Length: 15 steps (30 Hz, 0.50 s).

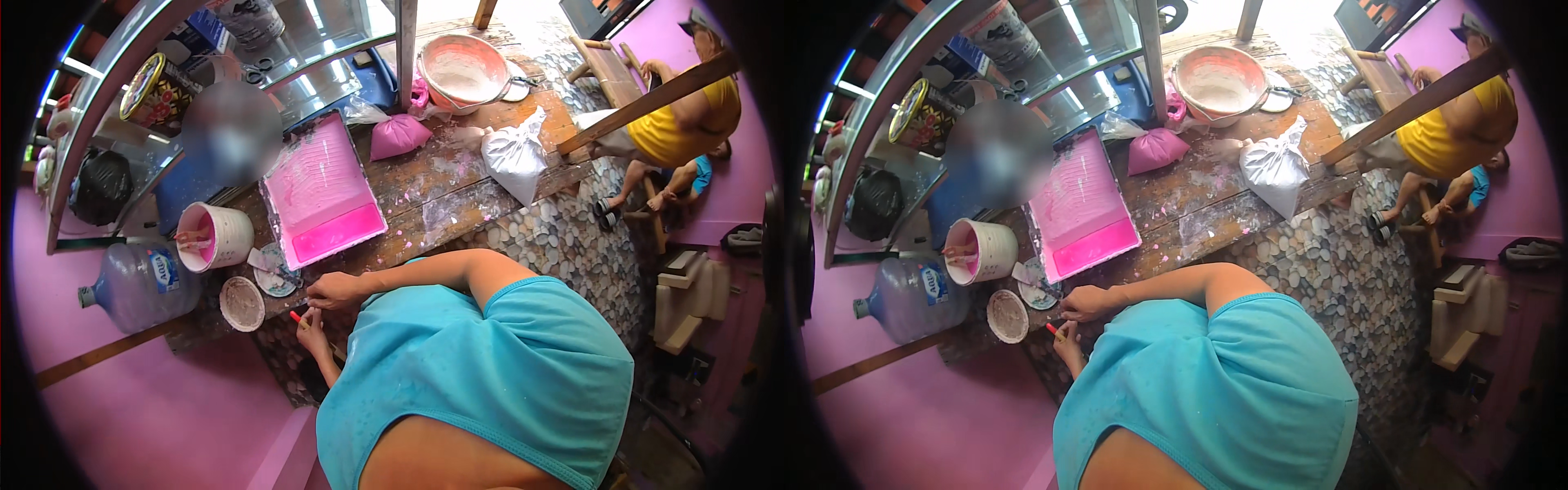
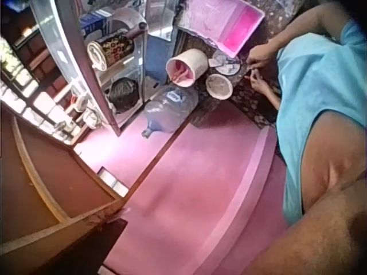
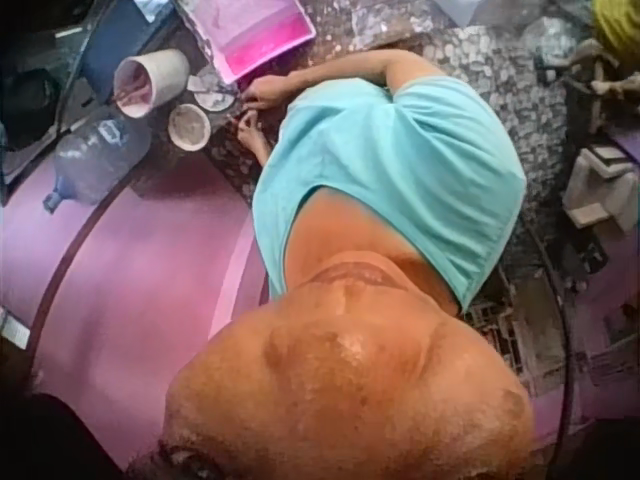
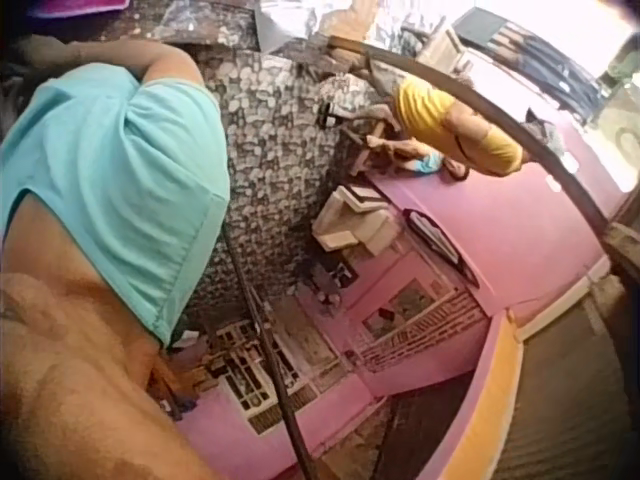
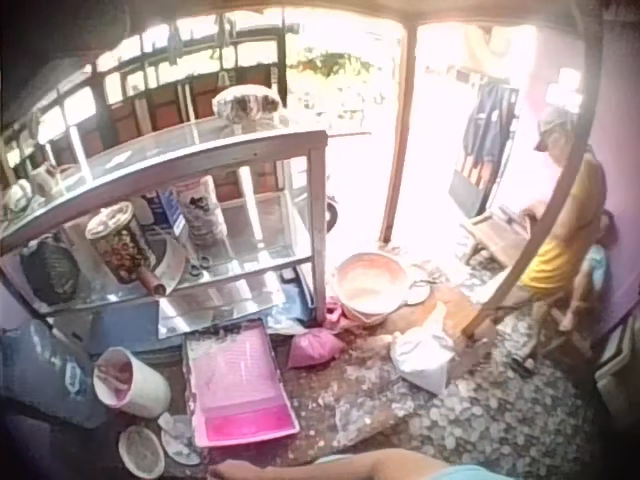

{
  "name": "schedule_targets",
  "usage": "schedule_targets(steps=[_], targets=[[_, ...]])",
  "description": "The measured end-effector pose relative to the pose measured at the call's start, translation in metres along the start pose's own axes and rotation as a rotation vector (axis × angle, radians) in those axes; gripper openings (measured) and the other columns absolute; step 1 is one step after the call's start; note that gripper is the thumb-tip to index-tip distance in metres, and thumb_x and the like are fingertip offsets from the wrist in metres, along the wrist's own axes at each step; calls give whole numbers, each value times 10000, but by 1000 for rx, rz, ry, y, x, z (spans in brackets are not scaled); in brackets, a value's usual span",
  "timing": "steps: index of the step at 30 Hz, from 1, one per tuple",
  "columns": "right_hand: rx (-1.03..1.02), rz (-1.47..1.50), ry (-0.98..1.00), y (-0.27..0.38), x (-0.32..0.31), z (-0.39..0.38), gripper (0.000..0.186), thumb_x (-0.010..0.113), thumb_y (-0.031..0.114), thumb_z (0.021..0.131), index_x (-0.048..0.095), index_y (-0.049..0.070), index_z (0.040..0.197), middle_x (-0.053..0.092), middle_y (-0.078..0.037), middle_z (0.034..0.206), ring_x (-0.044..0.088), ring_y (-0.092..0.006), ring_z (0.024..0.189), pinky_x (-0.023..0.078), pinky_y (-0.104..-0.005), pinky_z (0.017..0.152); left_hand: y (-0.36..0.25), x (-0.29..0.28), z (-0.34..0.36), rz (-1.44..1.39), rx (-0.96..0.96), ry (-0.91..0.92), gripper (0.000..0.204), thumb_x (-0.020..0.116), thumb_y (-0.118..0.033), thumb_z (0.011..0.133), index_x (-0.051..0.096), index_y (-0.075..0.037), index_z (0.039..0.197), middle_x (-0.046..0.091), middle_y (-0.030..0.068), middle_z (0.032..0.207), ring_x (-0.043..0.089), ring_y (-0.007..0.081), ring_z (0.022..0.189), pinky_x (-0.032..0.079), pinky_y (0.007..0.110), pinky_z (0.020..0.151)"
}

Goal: The person mixes pink paint in a tray using a scraper by hand. They move a brush in a small bucket of white paint and then spread pink paint in the tray.

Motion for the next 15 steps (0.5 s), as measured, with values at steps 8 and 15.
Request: schedule_targets(steps=[8, 15], targets=[[-27, -102, 102, 5, 62, -37, 295, 613, 349, 796, 566, 64, 859, 609, -177, 737, 589, -382, 694, 448, -465, 593, 3, -40, -77, 310, 161, -152, 297, 747, -238, 734, 686, -21, 927, 689, 115, 848, 658, 184, 791, 480, 305, 717], [-231, -459, -120, -19, 115, 31, 341, 639, 244, 786, 519, 22, 1015, 574, -196, 902, 587, -392, 851, 498, -422, 714, 213, -75, -254, 287, -82, -258, 290, 724, -303, 745, 602, -40, 733, 619, 88, 663, 588, 191, 604, 443, 366, 555]])
Point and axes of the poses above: each hand's wrist, its own z-axis towards the middle knuckle, its own x-axis out of the palm, y = z × x, the point moved 9 cm from there along z, towards the middle knuckle
